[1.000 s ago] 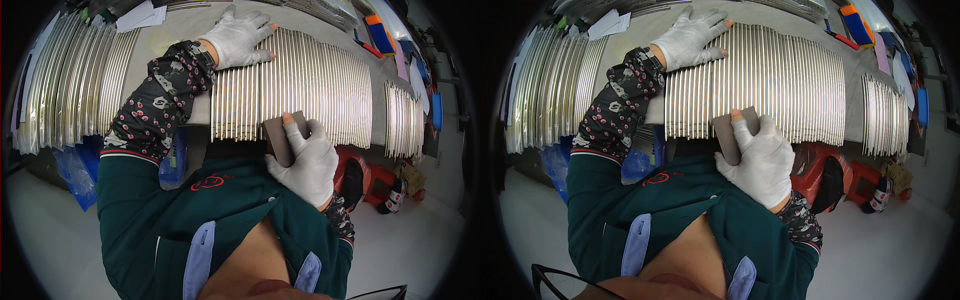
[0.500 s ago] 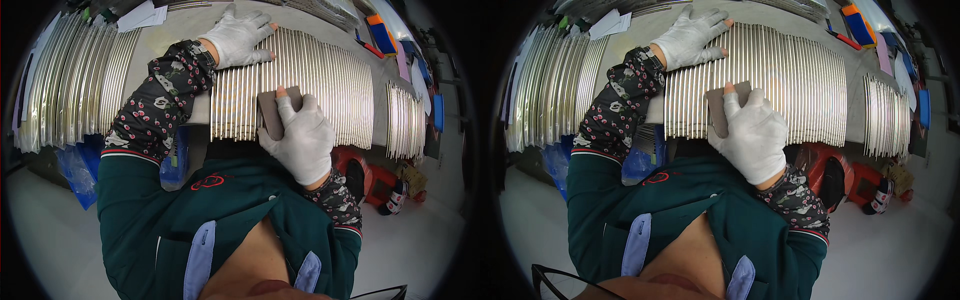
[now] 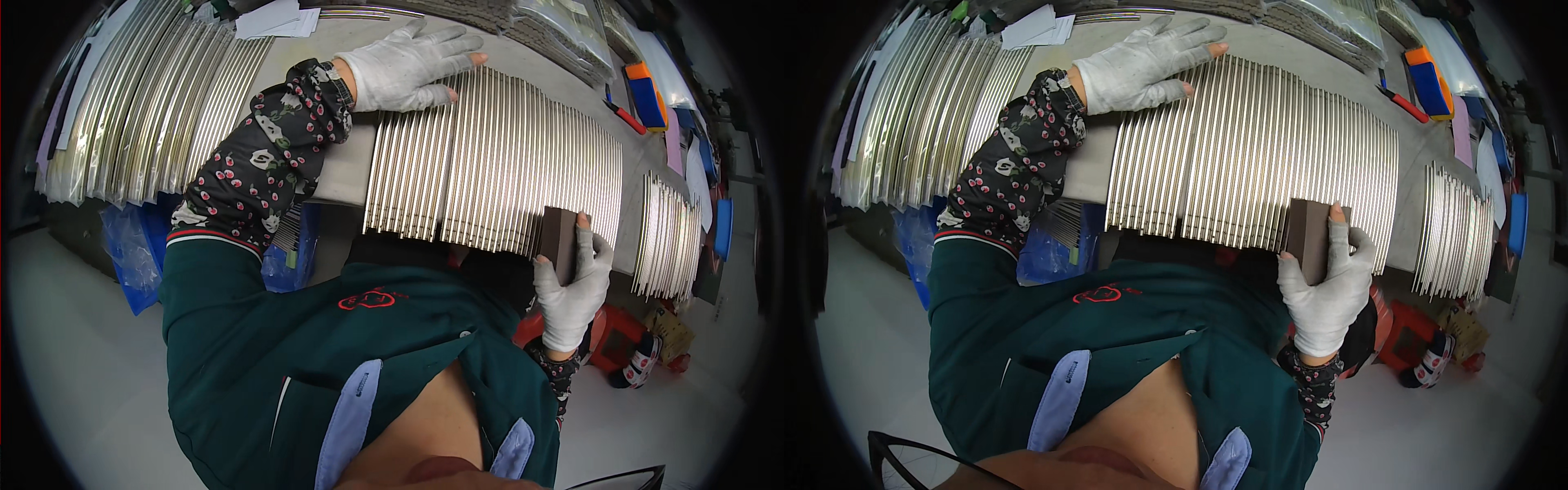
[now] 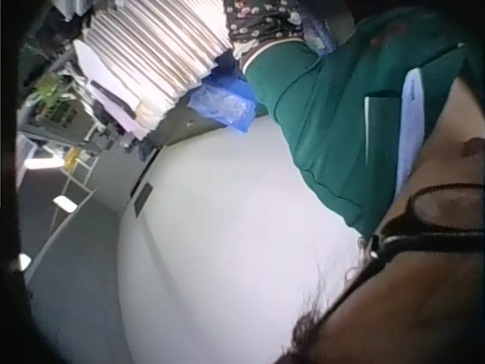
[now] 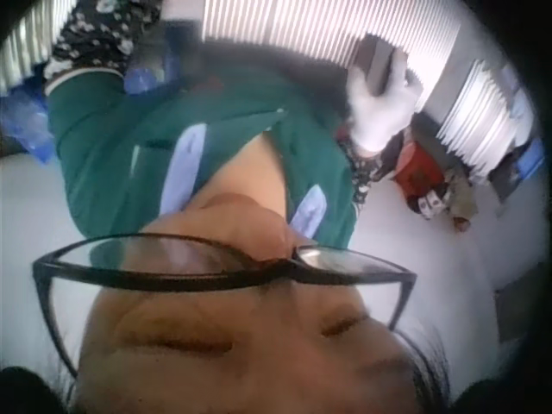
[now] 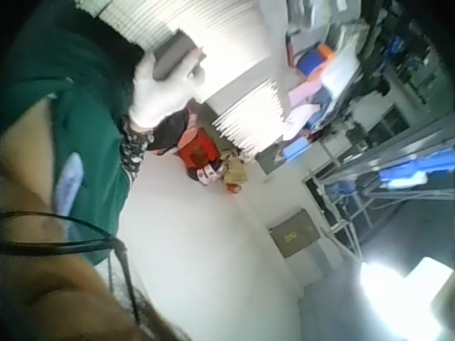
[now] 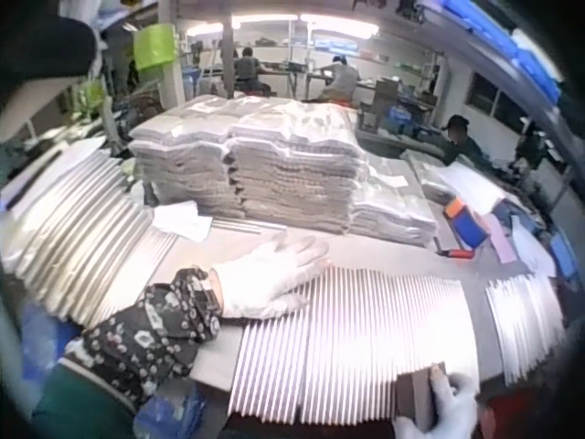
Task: Sort and bundle small metal rods on a fabrication workbench.
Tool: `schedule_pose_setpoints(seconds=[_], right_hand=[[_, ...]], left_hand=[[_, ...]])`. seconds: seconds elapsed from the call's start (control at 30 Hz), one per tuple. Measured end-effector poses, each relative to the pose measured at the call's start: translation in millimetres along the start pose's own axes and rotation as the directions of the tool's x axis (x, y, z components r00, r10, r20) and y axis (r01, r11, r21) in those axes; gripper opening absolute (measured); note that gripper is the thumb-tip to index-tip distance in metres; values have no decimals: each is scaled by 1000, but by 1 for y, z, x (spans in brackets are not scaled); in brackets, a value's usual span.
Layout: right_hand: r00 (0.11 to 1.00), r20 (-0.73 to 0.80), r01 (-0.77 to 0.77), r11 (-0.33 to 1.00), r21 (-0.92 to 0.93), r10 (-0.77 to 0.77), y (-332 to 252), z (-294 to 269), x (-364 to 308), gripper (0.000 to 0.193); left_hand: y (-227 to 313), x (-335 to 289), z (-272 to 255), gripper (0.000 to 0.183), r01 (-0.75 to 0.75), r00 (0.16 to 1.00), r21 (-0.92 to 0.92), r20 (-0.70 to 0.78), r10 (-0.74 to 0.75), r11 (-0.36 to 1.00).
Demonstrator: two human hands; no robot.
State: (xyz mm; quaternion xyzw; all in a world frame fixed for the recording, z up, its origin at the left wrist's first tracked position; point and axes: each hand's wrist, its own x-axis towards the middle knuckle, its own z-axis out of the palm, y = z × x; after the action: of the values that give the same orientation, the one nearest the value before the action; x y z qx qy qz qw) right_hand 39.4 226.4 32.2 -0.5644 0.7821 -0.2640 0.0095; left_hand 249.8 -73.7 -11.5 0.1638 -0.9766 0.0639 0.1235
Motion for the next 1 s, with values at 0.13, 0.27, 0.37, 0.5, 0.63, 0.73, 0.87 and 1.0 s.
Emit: schedule_pose_setpoints(seconds=[0.13, 0.27, 0.37, 0.5, 0.63, 0.73, 0.87, 1.0], right_hand=[[999, -28, -19, 998, 58, 21, 10, 0, 2, 78], [997, -30, -63, 996, 69, 65, 20, -2, 5, 78], [995, -30, -94, 990, 104, 98, 30, -6, 8, 78], [994, -54, -87, 991, 105, 93, 40, -9, 4, 78], [992, -68, -101, 993, 59, 105, 49, -15, 1, 79], [990, -72, -119, 991, 53, 123, 55, -15, -2, 78], [990, -46, -127, 982, 137, 134, 56, -15, 3, 78], [993, -87, -66, 986, 154, 80, 65, -15, 1, 78]], left_hand=[[-2, -12, -11, 64, -80, 985, 31, 154, 74, 996], [-12, -15, -3, 64, -141, 988, -3, 69, 141, 990], [-15, -14, -6, 64, -141, 984, -5, 109, 141, 990], [-6, -21, -22, 74, -86, 986, 95, 149, 71, 992], [67, -43, -73, 70, -56, 992, -147, 105, 72, 988], [114, -60, -84, 66, -51, 933, -389, 309, 183, 920], [136, -76, -67, 70, 45, 951, -379, 301, 77, 924], [130, -86, -68, 76, 89, 953, -375, 302, 31, 923]])
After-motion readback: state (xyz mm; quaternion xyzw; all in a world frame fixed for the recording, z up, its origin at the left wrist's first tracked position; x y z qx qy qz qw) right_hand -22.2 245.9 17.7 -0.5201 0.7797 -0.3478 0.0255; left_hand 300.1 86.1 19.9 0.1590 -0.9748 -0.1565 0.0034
